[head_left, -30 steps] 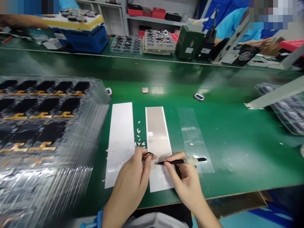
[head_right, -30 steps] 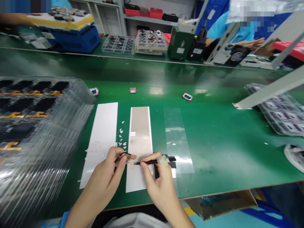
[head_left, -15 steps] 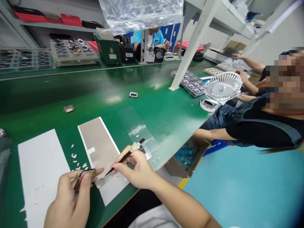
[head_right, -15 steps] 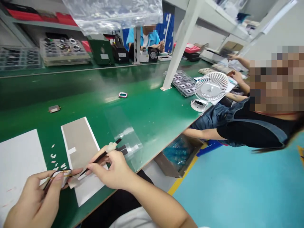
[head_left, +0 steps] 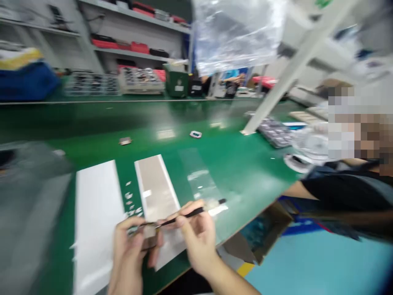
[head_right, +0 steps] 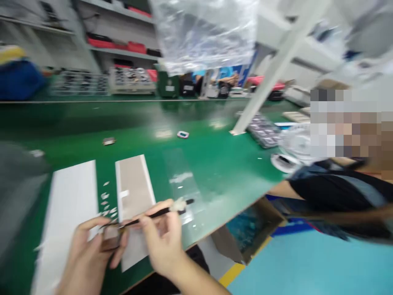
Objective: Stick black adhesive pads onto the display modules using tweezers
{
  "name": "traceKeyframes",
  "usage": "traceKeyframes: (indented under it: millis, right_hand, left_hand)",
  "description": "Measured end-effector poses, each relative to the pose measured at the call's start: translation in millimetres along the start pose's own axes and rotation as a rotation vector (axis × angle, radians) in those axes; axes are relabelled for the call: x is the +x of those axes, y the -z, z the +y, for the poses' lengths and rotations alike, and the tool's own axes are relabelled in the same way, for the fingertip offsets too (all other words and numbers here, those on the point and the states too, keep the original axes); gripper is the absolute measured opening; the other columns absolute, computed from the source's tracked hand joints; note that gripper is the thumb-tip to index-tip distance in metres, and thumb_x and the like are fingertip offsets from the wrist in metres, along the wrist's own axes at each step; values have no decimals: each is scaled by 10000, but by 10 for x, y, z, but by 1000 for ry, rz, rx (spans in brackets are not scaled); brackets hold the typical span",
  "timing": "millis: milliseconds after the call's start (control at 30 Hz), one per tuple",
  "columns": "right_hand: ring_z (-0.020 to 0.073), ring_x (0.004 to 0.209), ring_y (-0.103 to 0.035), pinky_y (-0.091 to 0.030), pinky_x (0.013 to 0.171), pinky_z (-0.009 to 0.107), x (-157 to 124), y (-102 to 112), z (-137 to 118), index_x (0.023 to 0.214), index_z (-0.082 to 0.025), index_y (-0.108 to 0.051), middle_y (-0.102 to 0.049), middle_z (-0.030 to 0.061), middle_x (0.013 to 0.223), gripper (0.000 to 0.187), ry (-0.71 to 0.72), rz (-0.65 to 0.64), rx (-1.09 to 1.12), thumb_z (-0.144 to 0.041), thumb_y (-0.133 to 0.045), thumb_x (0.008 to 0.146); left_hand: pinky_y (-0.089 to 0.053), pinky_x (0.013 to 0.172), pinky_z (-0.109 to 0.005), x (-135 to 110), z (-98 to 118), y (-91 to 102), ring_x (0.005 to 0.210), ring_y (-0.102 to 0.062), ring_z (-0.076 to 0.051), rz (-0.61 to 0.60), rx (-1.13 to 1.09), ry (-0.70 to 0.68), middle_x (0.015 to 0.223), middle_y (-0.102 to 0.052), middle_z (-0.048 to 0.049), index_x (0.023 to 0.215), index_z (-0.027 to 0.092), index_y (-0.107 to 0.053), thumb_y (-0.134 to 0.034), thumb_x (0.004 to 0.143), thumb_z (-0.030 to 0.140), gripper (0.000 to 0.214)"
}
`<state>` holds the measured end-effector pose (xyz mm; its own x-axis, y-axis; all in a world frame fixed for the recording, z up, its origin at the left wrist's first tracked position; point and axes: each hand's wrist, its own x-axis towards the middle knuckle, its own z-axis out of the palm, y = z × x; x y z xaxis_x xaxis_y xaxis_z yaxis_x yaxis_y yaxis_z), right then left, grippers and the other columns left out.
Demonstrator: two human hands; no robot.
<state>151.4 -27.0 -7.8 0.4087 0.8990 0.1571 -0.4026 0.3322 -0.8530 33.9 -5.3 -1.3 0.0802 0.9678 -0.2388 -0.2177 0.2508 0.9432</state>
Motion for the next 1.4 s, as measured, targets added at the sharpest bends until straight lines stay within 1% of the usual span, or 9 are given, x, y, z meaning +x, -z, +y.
traceKeyframes:
  millis: [67,133,333,533,667,800,1000,1300,1400]
  right_hand:
    - [156,798,-768,-650,681,280,1,7,-17,948,-251,-601,-686,-2,892,54,60,0,-56,-222,-646,942]
    - [166,829,-763,-654,704,292,36,31,-20,949,-252,-629,-666,2,887,76,120,-8,-126,-176,-622,948]
    - [188,832,-761,-656,667,292,60,54,-57,959,-250,-623,-651,16,859,136,101,-64,-204,-121,-582,951]
    - [175,814,-757,-652,631,265,41,59,-65,972,-252,-598,-679,28,867,139,80,-56,-233,-120,-553,965]
    - [158,788,-756,-647,638,255,32,80,-63,977,-256,-580,-699,25,892,140,52,-65,-213,-123,-537,979]
    - [172,783,-759,-651,655,287,25,90,-61,971,-262,-578,-705,27,890,120,45,-42,-243,-145,-552,976]
    - [185,764,-757,-649,619,293,13,115,-53,971,-260,-561,-704,47,874,88,48,-40,-309,-173,-550,979]
    - [160,782,-748,-644,634,272,-10,111,-46,992,-271,-571,-687,37,912,125,-1,-18,-204,-148,-547,984]
    - [179,832,-751,-654,648,290,-18,111,-42,983,-269,-581,-683,41,915,126,6,-13,-213,-145,-554,978]
  left_hand:
    - [-382,436,-233,-19,10,5,443,-513,-129,-90,-58,12,665,-650,38,1020,248,-478,-641,871,544,369]
    - [-361,464,-238,-18,-8,17,480,-503,-130,-152,-91,27,692,-636,25,1049,243,-460,-581,919,540,345]
    - [-318,555,-250,-80,24,-23,525,-397,-101,-177,-88,29,716,-590,34,1022,237,-421,-421,1033,480,244]
    - [-354,629,-258,-127,125,-45,621,-423,-110,-216,-38,68,778,-547,33,1030,239,-425,-342,1074,444,226]
    - [-369,654,-263,-118,109,-44,628,-422,-109,-228,-28,67,784,-542,34,1045,238,-422,-325,1077,454,239]
    - [-378,669,-265,-116,97,-47,635,-420,-110,-241,-26,52,795,-537,38,1046,244,-418,-333,1074,462,236]
    - [-379,654,-261,-124,102,-53,629,-420,-111,-235,-26,69,791,-542,36,1042,244,-418,-351,1069,467,234]
    - [-379,611,-239,-124,100,-66,603,-419,-100,-233,-3,67,776,-554,37,1022,241,-416,-336,1081,435,217]
    - [-379,589,-220,-128,80,-73,585,-416,-91,-213,-1,57,764,-558,40,1011,240,-417,-344,1079,440,223]
